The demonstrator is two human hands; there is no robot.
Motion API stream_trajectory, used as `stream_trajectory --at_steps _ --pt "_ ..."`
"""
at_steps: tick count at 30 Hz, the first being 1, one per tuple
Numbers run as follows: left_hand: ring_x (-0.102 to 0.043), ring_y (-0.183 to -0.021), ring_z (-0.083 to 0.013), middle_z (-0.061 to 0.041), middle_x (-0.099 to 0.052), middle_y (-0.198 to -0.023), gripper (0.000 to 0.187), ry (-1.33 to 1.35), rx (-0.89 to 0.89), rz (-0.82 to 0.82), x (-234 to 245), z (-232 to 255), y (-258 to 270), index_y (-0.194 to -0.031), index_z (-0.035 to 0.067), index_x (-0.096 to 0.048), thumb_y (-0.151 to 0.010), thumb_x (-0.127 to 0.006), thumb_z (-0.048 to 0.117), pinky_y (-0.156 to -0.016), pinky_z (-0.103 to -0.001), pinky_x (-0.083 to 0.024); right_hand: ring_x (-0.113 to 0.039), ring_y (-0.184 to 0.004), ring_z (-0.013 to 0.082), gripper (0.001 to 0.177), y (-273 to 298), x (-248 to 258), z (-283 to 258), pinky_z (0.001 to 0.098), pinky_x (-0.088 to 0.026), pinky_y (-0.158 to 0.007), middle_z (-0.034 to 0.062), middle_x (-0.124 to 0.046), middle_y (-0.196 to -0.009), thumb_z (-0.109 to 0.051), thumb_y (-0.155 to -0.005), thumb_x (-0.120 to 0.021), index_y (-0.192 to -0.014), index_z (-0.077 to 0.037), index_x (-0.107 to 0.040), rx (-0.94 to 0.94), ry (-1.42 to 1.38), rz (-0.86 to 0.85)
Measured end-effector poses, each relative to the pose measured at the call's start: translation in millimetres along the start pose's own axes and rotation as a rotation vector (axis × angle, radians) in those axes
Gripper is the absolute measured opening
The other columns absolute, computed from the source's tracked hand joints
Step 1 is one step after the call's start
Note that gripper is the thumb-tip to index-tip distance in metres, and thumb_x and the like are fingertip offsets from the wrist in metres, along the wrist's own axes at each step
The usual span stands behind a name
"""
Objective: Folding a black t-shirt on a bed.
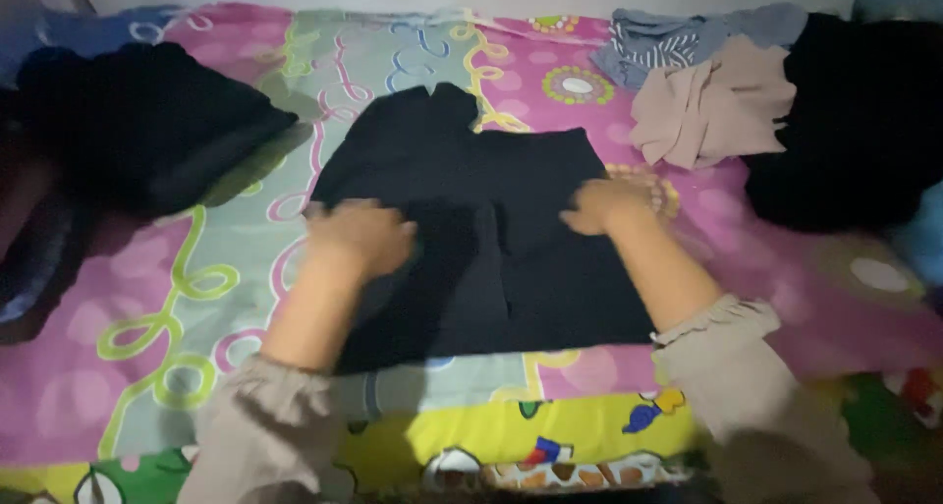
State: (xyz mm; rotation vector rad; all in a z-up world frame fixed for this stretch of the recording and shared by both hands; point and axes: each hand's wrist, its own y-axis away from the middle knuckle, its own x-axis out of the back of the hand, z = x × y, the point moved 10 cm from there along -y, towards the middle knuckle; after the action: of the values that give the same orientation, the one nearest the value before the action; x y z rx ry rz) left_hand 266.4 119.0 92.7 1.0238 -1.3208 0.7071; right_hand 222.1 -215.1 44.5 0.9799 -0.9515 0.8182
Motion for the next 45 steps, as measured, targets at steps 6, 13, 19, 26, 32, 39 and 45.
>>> stream_trajectory --at_steps 6,13,19,26,32,39,45 --pt "-0.011 -0.157 -0.0325 -0.002 -0.012 -0.170 0.067 0.086 -0.167 -0.203 -76 53 -74 -0.162 0.033 -0.020 -0.100 -0.030 0.058 -0.121 -0.068 -0.009 -0.017 -0.157 0.0298 0.060 -65 -13 -117 0.0566 -0.010 -0.126 0.0048 -0.023 -0.167 -0.060 -0.104 -0.026 -0.158 -0.033 -0.032 0.526 -0.374 0.187" --pt "0.010 -0.158 -0.0285 -0.001 0.012 -0.172 0.083 0.121 0.042 -0.100 -89 -56 -168 -0.164 0.035 0.001 -0.095 -0.025 0.074 -0.123 -0.059 0.004 0.001 -0.159 0.0264 0.074 -131 -11 -16 0.0649 -0.001 -0.122 -0.0044 0.001 -0.173 -0.073 -0.096 -0.024 -0.162 -0.043 -0.009 0.089 -0.326 0.142" --pt "0.003 -0.158 -0.0275 -0.003 -0.002 -0.172 0.084 0.132 0.143 0.114 -80 -101 -193 -0.163 0.031 -0.011 -0.094 -0.027 0.076 -0.120 -0.064 -0.003 -0.006 -0.158 0.0306 0.075 -144 -9 36 0.0643 -0.006 -0.122 -0.0019 -0.006 -0.173 -0.071 -0.095 -0.030 -0.161 -0.040 -0.016 -0.129 -0.381 0.264" --pt "-0.049 -0.139 -0.0333 -0.013 -0.055 -0.146 0.063 0.451 0.086 0.541 -48 -149 -191 -0.145 0.015 -0.057 -0.092 -0.067 0.048 -0.115 -0.058 -0.030 -0.037 -0.147 0.0332 0.091 -150 -3 83 0.0508 -0.025 -0.118 0.0144 -0.042 -0.158 -0.048 -0.087 -0.071 -0.157 -0.009 -0.029 -0.160 -0.708 0.588" --pt "-0.068 -0.104 -0.0178 -0.008 -0.077 -0.108 0.032 1.177 -0.173 0.406 -62 -158 -217 -0.113 0.006 -0.077 -0.096 -0.068 0.030 -0.094 -0.030 -0.050 -0.060 -0.126 0.0228 0.055 -157 -1 97 0.0328 -0.045 -0.106 0.0122 -0.064 -0.135 -0.025 -0.089 -0.074 -0.139 -0.006 -0.060 0.079 -1.169 0.690" --pt "-0.067 -0.105 -0.0144 -0.005 -0.077 -0.112 0.031 1.542 -0.012 0.276 -83 -179 -224 -0.113 0.004 -0.078 -0.094 -0.068 0.026 -0.095 -0.028 -0.048 -0.061 -0.101 0.0133 0.031 -173 -21 124 0.0264 -0.045 -0.090 0.0039 -0.069 -0.109 -0.017 -0.098 -0.072 -0.126 -0.004 -0.074 0.194 -1.392 0.761" --pt "-0.066 -0.101 -0.0140 -0.007 -0.073 -0.112 0.038 1.493 -0.032 0.357 -62 -164 -209 -0.121 0.003 -0.070 -0.092 -0.073 0.029 -0.091 -0.029 -0.049 -0.042 -0.065 0.0104 0.055 -183 -45 143 0.0272 -0.031 -0.059 -0.0004 -0.056 -0.088 -0.016 -0.088 -0.080 -0.140 -0.004 -0.067 0.031 -1.724 0.659"
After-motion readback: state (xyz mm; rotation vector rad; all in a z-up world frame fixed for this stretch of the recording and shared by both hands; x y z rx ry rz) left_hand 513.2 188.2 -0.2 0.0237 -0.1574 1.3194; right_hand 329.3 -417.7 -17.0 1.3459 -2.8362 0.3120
